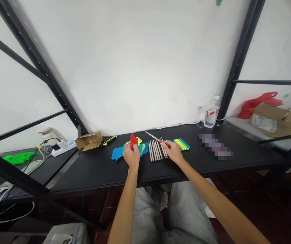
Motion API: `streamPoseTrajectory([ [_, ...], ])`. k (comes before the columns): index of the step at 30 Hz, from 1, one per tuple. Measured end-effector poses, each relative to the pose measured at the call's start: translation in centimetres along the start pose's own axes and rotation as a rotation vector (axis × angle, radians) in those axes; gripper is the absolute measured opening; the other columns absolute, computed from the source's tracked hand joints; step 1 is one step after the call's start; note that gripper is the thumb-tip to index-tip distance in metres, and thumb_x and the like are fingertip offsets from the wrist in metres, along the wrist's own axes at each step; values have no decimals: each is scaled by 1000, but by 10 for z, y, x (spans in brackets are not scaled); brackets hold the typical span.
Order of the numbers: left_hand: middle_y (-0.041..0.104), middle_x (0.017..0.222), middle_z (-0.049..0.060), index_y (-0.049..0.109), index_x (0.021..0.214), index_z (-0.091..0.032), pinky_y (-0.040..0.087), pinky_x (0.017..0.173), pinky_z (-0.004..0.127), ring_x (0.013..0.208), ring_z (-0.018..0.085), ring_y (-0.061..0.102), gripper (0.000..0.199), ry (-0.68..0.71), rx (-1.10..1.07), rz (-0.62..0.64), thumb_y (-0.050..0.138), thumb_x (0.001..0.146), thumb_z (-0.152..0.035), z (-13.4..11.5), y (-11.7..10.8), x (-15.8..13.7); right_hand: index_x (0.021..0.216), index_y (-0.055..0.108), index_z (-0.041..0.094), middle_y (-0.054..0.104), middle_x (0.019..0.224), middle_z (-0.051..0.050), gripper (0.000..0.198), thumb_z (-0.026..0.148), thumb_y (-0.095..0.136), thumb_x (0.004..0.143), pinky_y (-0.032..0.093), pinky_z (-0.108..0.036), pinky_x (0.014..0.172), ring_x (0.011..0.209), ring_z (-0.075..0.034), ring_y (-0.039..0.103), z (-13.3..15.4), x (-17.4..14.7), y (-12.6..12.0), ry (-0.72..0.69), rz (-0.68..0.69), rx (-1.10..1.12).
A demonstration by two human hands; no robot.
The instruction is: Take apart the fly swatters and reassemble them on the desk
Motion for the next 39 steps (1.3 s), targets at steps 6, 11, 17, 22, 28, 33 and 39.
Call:
streamPoseTrajectory([
  [6, 68, 80, 5, 68, 98, -17, 42, 63, 26, 68, 17, 59, 24, -144, -308, -49, 49, 85, -24, 7, 0, 0, 88, 74, 20, 72, 78, -4, 37, 47, 50, 94, 42, -28, 67, 72, -20, 64, 1, 0, -1, 1, 0, 30],
  [11, 69, 90, 5, 52, 117, -19, 44, 50, 22, 60, 15, 66, 46, -393, -818, -15, 69, 79, -38, 19, 11, 3, 85, 74, 19, 69, 74, -4, 37, 49, 51, 92, 43, -29, 65, 70, -21, 62, 0, 0, 1, 9, 11, 76],
  [17, 68, 83, 1, 24, 146, -24, 52, 52, 24, 56, 15, 68, 94, -534, -1063, -66, 80, 70, -29, 28, 19, 5, 82, 73, 19, 61, 64, -1, 36, 48, 53, 90, 37, -27, 56, 58, -17, 52, 5, -3, 5, -26, 132, 130],
  [22, 64, 72, -4, 13, 154, -24, 54, 55, 26, 53, 15, 66, 107, -579, -1097, -35, 81, 72, -27, 28, 20, 5, 76, 72, 18, 57, 59, 0, 35, 45, 55, 90, 33, -27, 54, 55, -15, 47, 10, -4, 5, -58, 172, 92],
  [28, 64, 72, -3, 18, 150, -21, 54, 56, 25, 52, 13, 64, 105, -596, -1097, -46, 84, 69, -32, 27, 18, 5, 77, 72, 19, 58, 60, -1, 38, 49, 53, 90, 34, -28, 55, 55, -16, 48, 12, -5, 5, -48, 174, 69],
  [33, 66, 76, -2, 21, 148, -24, 53, 53, 25, 51, 13, 64, 98, -596, -1099, -27, 82, 71, -29, 25, 18, 5, 76, 72, 19, 57, 58, -1, 38, 48, 53, 90, 34, -28, 54, 54, -16, 47, 14, -5, 4, -51, 171, 59],
  [39, 67, 79, -1, 20, 147, -24, 52, 52, 23, 50, 12, 63, 99, -583, -1108, -14, 82, 71, -31, 23, 18, 5, 78, 73, 19, 56, 58, 0, 38, 48, 52, 90, 34, -28, 54, 55, -16, 47, 11, -5, 6, -45, 180, 68],
])
Point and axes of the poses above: each hand's wrist, its own x-axis towards the middle knuckle, its own y-axis out of the palm, z = x × y, the point moved 4 cm from there along x, towards the middle knuckle
